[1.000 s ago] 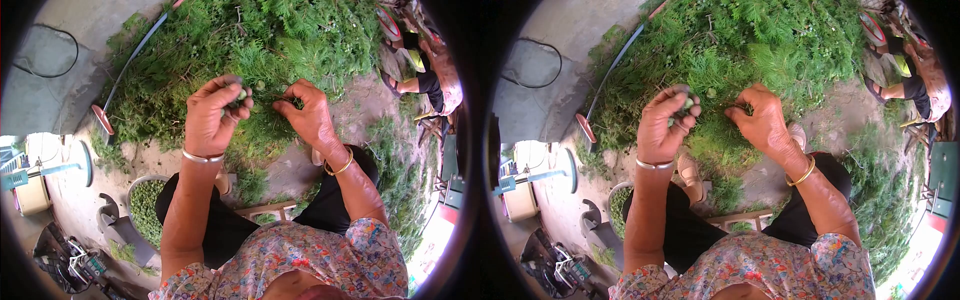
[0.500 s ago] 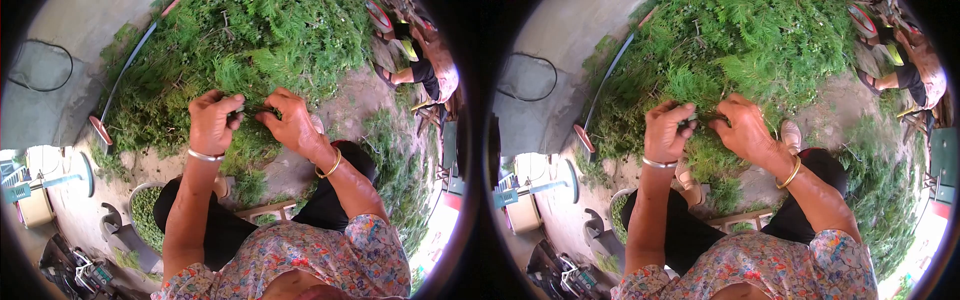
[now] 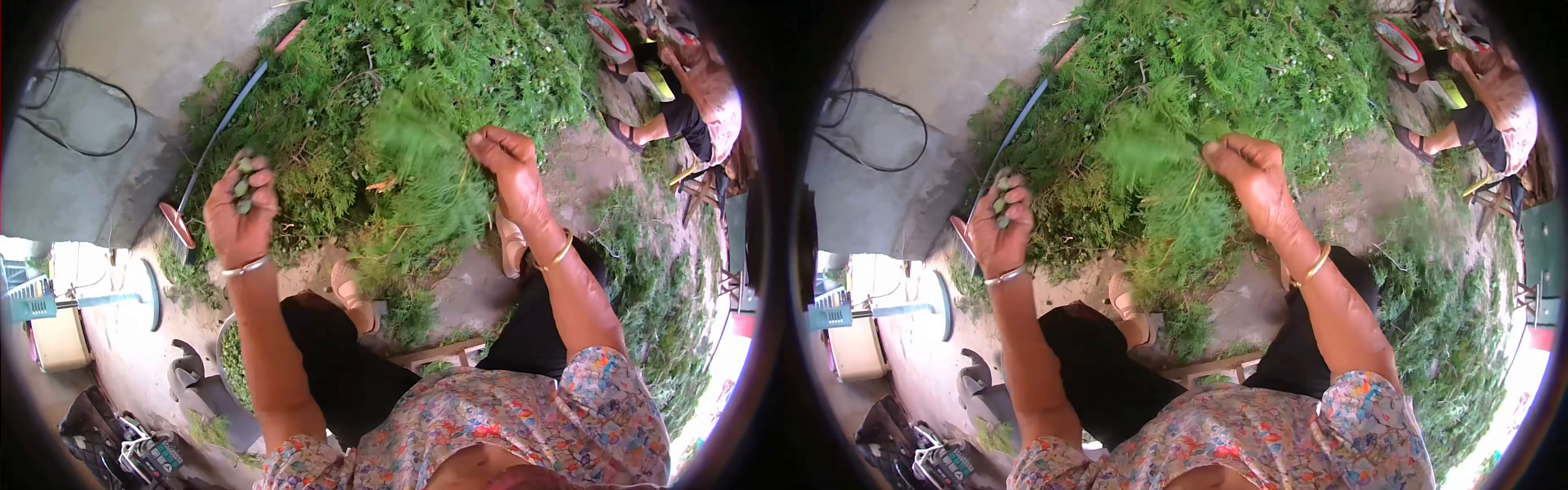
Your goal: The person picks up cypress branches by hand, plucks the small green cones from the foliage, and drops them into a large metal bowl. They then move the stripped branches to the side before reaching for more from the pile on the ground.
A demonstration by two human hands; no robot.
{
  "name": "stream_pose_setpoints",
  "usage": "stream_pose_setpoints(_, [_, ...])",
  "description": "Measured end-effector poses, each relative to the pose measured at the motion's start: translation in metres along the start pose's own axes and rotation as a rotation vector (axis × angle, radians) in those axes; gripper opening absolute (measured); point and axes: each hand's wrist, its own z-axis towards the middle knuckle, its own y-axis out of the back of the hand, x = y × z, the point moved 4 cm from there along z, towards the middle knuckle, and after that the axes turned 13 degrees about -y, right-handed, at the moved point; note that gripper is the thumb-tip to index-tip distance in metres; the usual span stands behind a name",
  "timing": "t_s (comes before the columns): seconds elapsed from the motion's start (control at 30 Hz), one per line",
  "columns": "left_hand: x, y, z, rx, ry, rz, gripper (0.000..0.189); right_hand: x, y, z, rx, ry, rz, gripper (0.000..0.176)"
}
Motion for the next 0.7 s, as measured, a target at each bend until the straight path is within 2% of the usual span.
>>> stream_pose_setpoints(0.03, [-0.013,0.001,-0.008,-0.048,-0.055,0.047,0.019,-0.001,0.006,-0.001,-0.054,-0.038,0.261,0.009])
stream_pose_setpoints(0.1, [-0.057,0.021,-0.040,-0.121,-0.122,0.134,0.017,0.023,0.008,-0.022,-0.180,0.344,0.111,0.019])
stream_pose_setpoints(0.17, [-0.084,0.048,-0.076,-0.178,-0.159,0.149,0.020,0.014,0.024,-0.017,0.305,-0.021,0.673,0.018])
stream_pose_setpoints(0.2, [-0.097,0.064,-0.097,-0.247,-0.154,0.183,0.021,-0.002,0.037,-0.007,0.398,0.115,0.756,0.022])
stream_pose_setpoints(0.23, [-0.107,0.078,-0.118,-0.314,-0.148,0.216,0.023,0.003,0.043,-0.011,0.398,0.131,0.750,0.022])
stream_pose_setpoints(0.3, [-0.118,0.104,-0.160,-0.484,-0.191,0.285,0.024,0.016,0.047,-0.023,0.582,0.175,0.861,0.026])
stream_pose_setpoints(0.33, [-0.120,0.120,-0.168,-0.481,-0.192,0.276,0.024,0.022,0.051,-0.028,0.611,0.231,0.812,0.029])
stream_pose_setpoints(0.4, [-0.132,0.163,-0.221,-0.530,-0.212,0.256,0.023,0.032,0.069,-0.036,0.460,0.330,0.480,0.032])
stream_pose_setpoints(0.43, [-0.132,0.171,-0.242,-0.654,-0.377,0.315,0.022,0.042,0.069,-0.046,0.421,0.351,0.357,0.033])
stream_pose_setpoints(0.47, [-0.143,0.199,-0.265,-0.627,-0.399,0.389,0.017,0.053,0.071,-0.056,0.382,0.373,0.236,0.035])
stream_pose_setpoints(0.5, [-0.154,0.227,-0.289,-0.602,-0.421,0.462,0.015,0.068,0.057,-0.073,0.530,0.210,0.496,0.028])
stream_pose_setpoints(0.53, [-0.161,0.239,-0.304,-0.592,-0.468,0.427,0.016,0.072,0.064,-0.067,0.634,0.160,0.562,0.024])
stream_pose_setpoints(0.57, [-0.153,0.211,-0.316,-0.765,-0.507,0.201,0.015,0.075,0.071,-0.060,0.735,0.101,0.625,0.021])
stream_pose_setpoints(0.6, [-0.157,0.215,-0.331,-0.793,-0.529,0.213,0.016,0.079,0.079,-0.052,0.830,0.035,0.683,0.019])
stream_pose_setpoints(0.67, [-0.167,0.223,-0.360,-0.822,-0.554,0.219,0.017,0.080,0.077,-0.061,0.689,0.088,0.631,0.015])
stream_pose_setpoints(0.7, [-0.171,0.226,-0.371,-0.830,-0.526,0.324,0.018,0.078,0.092,-0.049,0.759,0.104,0.651,0.013])
